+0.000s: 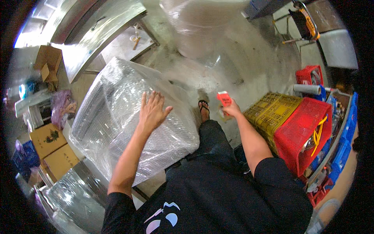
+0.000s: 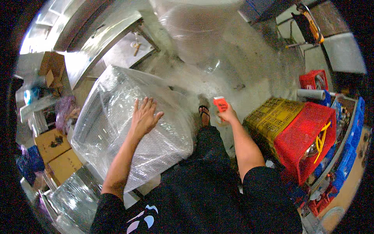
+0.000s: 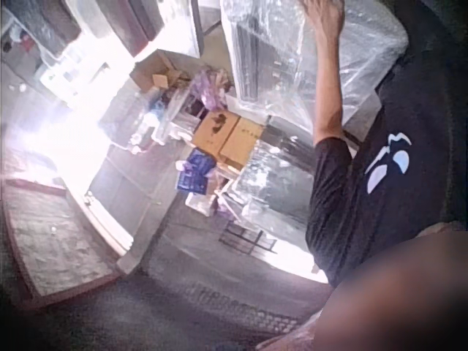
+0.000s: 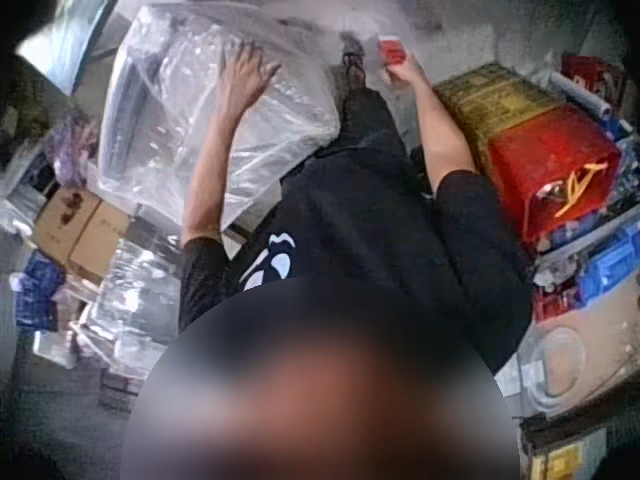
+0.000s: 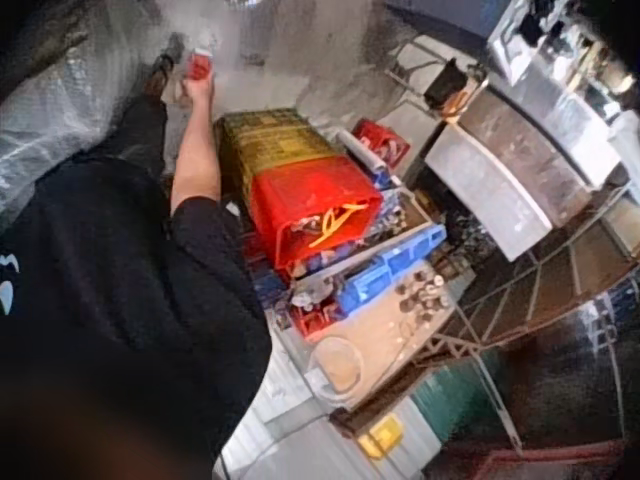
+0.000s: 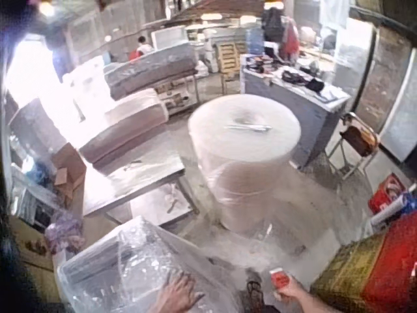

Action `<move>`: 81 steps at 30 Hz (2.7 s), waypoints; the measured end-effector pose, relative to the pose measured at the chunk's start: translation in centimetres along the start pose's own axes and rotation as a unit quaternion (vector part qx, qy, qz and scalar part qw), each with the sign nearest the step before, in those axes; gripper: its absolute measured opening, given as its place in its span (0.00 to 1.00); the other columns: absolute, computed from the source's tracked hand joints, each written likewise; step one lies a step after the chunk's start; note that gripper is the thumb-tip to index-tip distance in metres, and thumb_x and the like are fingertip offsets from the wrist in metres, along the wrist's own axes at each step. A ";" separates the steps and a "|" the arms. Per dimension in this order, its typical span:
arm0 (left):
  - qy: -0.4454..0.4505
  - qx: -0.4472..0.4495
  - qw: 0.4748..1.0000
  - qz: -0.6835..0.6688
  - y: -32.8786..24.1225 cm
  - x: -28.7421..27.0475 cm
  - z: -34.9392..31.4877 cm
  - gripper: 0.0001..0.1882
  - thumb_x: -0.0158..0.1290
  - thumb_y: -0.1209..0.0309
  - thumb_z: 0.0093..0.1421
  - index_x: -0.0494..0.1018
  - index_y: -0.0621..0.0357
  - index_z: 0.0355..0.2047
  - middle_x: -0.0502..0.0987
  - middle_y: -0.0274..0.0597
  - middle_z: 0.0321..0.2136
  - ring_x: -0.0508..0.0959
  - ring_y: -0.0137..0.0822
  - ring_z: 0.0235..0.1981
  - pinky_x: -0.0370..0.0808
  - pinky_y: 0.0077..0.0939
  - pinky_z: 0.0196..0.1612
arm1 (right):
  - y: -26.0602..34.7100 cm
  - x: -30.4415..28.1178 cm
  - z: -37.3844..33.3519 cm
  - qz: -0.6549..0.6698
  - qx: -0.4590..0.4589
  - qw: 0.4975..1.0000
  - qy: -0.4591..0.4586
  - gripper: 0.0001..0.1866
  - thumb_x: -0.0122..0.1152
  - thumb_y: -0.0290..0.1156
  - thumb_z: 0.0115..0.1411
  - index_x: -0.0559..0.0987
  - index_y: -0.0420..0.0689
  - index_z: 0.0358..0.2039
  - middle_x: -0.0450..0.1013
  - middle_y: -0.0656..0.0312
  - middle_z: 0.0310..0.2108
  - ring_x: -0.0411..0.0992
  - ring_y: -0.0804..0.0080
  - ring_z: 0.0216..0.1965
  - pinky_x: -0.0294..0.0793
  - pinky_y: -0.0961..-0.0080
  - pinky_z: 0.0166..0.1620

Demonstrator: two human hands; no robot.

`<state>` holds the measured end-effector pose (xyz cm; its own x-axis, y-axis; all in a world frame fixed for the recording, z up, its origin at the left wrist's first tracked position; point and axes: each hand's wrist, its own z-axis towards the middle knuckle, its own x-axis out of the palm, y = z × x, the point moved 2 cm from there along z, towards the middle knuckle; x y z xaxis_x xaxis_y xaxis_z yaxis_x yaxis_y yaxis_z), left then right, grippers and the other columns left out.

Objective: The person wraps a stainless steel kitchen unit with bubble wrap and then with plastic stretch film. They use a red box cutter to trim the bubble wrap and a roll of stretch film to encase the unit, walking around it to apply multiple layers.

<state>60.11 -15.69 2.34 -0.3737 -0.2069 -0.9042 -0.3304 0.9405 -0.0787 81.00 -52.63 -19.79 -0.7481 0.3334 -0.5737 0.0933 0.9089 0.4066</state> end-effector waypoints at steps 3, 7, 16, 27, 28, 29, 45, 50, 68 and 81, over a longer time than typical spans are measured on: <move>0.130 -0.003 0.986 0.106 -1.3 0.8 4.2 0.39 0.38 0.40 0.69 0.75 0.65 0.56 0.72 0.49 0.62 0.62 0.46 0.70 0.41 0.57 0.74 | -10.5 -0.3 -3.7 -0.001 0.142 0.989 -0.043 0.44 0.77 0.42 0.40 0.69 0.48 0.59 0.76 0.53 0.54 0.75 0.56 0.56 0.73 0.65 0.58; 0.141 -0.022 0.979 0.148 -1.7 2.3 5.5 0.40 0.38 0.39 0.68 0.73 0.66 0.59 0.73 0.50 0.61 0.61 0.46 0.70 0.39 0.58 0.74 | -19.3 -2.6 -9.7 0.051 0.232 0.971 0.037 0.42 0.77 0.44 0.42 0.69 0.47 0.57 0.77 0.49 0.51 0.76 0.54 0.54 0.75 0.62 0.57; -0.063 -0.074 0.995 -0.019 -8.0 0.5 1.5 0.26 0.55 0.53 0.64 0.75 0.58 0.55 0.76 0.54 0.56 0.70 0.51 0.62 0.57 0.55 0.69 | -24.8 0.5 -8.3 -0.103 0.186 0.977 -0.029 0.39 0.74 0.40 0.39 0.70 0.45 0.53 0.80 0.50 0.38 0.80 0.50 0.44 0.78 0.59 0.49; -0.097 0.059 0.978 -0.175 -15.7 4.2 -12.2 0.20 0.57 0.59 0.64 0.76 0.55 0.52 0.78 0.50 0.50 0.76 0.53 0.53 0.72 0.45 0.57 | -8.1 -3.1 -9.1 0.072 0.035 0.992 -0.100 0.47 0.75 0.41 0.41 0.63 0.51 0.63 0.79 0.49 0.45 0.79 0.47 0.45 0.77 0.54 0.49; -0.117 0.051 0.973 -0.192 -15.9 4.5 -13.1 0.19 0.57 0.60 0.64 0.76 0.55 0.52 0.78 0.50 0.50 0.76 0.52 0.53 0.72 0.44 0.58 | -7.9 -3.6 -10.1 0.097 0.026 0.992 -0.080 0.47 0.75 0.41 0.41 0.64 0.51 0.62 0.79 0.48 0.45 0.79 0.45 0.45 0.77 0.54 0.48; -0.136 0.051 0.968 -0.204 -16.0 4.8 -13.9 0.19 0.58 0.61 0.64 0.76 0.54 0.52 0.78 0.49 0.50 0.76 0.52 0.54 0.72 0.44 0.58 | -7.6 -4.1 -11.0 0.077 -0.001 0.991 -0.108 0.45 0.75 0.42 0.41 0.66 0.50 0.60 0.79 0.49 0.45 0.79 0.46 0.45 0.77 0.54 0.48; -0.156 -0.168 0.827 -0.513 -21.3 6.8 -18.6 0.14 0.58 0.63 0.65 0.81 0.58 0.45 0.84 0.53 0.37 0.84 0.48 0.40 0.78 0.37 0.45 | -17.7 -12.5 -14.5 0.256 0.015 0.934 -0.248 0.42 0.81 0.40 0.41 0.71 0.42 0.55 0.76 0.53 0.48 0.76 0.54 0.50 0.76 0.60 0.51; -0.198 -0.102 0.849 -0.479 -24.7 1.1 -11.1 0.14 0.58 0.63 0.65 0.81 0.59 0.45 0.84 0.52 0.36 0.85 0.45 0.39 0.78 0.35 0.44 | -19.5 -15.8 -9.8 0.186 0.066 0.944 -0.265 0.40 0.79 0.43 0.42 0.69 0.42 0.53 0.76 0.49 0.45 0.77 0.48 0.46 0.75 0.55 0.51; -0.466 -0.150 0.853 -0.180 -28.7 -34.1 25.9 0.24 0.59 0.60 0.64 0.73 0.61 0.55 0.73 0.56 0.51 0.75 0.55 0.52 0.71 0.44 0.56 | -23.1 -32.7 13.2 0.518 -0.017 0.821 -0.239 0.25 0.81 0.24 0.43 0.75 0.43 0.39 0.78 0.61 0.32 0.77 0.70 0.31 0.80 0.67 0.35; -0.289 -0.378 0.872 -0.112 -21.1 -35.9 46.7 0.28 0.53 0.45 0.65 0.75 0.61 0.44 0.74 0.56 0.46 0.78 0.56 0.47 0.73 0.50 0.51 | -13.4 -52.7 21.4 0.386 0.010 0.888 -0.249 0.17 0.74 0.34 0.57 0.80 0.38 0.43 0.81 0.60 0.37 0.79 0.66 0.37 0.79 0.66 0.41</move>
<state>121.02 -15.48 16.86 0.2003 0.0135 -0.9796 -0.8981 0.4021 -0.1781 133.25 -77.02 -10.21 -0.0730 0.9240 -0.3754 0.4677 0.3642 0.8054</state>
